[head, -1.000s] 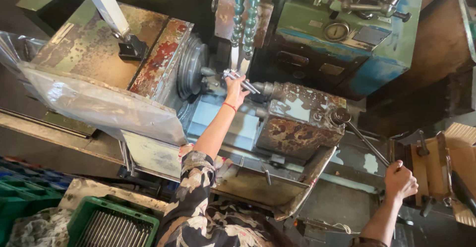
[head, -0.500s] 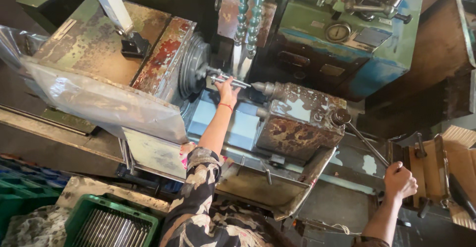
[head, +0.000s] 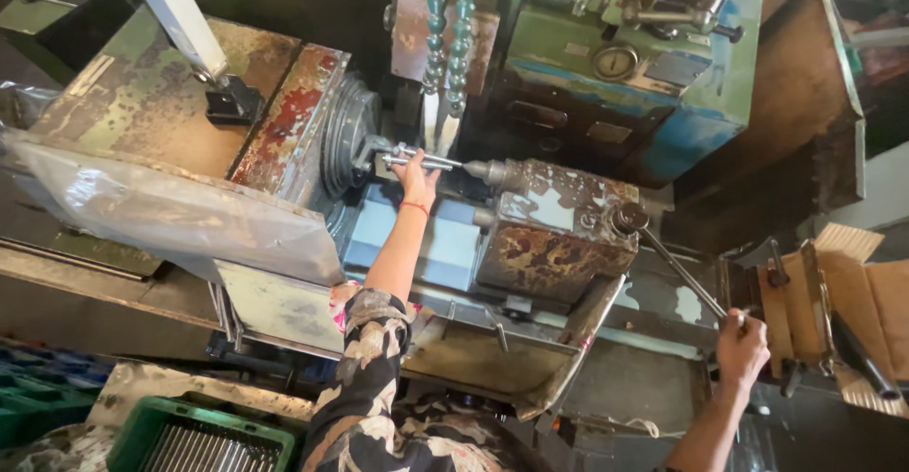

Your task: The person repeatedly picks metal rods from a green crate, places each rod into a grinding machine, and operates a lever to grind the rod. After each grind, the person removes the rod and places it into a cardboard box. The process is repeated for multiple rods.

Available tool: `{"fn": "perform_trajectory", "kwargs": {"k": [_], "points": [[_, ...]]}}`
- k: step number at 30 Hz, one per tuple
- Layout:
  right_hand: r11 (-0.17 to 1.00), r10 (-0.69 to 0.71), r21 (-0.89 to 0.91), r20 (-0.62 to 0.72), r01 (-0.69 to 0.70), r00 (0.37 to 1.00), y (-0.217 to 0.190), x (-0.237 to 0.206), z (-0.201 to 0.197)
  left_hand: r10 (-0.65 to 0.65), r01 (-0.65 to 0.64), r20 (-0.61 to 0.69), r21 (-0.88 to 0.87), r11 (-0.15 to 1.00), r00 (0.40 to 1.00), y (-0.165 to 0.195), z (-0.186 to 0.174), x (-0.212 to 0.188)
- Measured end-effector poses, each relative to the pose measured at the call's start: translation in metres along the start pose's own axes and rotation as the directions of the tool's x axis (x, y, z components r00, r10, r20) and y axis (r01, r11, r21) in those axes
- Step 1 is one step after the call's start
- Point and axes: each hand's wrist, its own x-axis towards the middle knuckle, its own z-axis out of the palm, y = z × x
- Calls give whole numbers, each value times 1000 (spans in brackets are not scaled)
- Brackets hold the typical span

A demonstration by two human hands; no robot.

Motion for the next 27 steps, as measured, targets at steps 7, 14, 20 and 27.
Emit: {"fn": "perform_trajectory", "kwargs": {"k": [7, 14, 20, 27], "points": [[421, 698, 809, -1, -410, 716, 60, -186, 20, 209, -214, 95, 53, 975, 973, 9, 35, -37], [-59, 746, 502, 596, -863, 296, 0, -351, 37, 98, -291, 479, 347, 892, 872, 69, -27, -176], [-33, 746, 472, 599, -881, 292, -38, -346, 0, 82, -358, 453, 569, 740, 888, 123, -119, -232], [91, 659, 395, 664, -914, 352, -108, -377, 5, 326, -579, 512, 800, 154, 794, 203, -252, -279]]}}
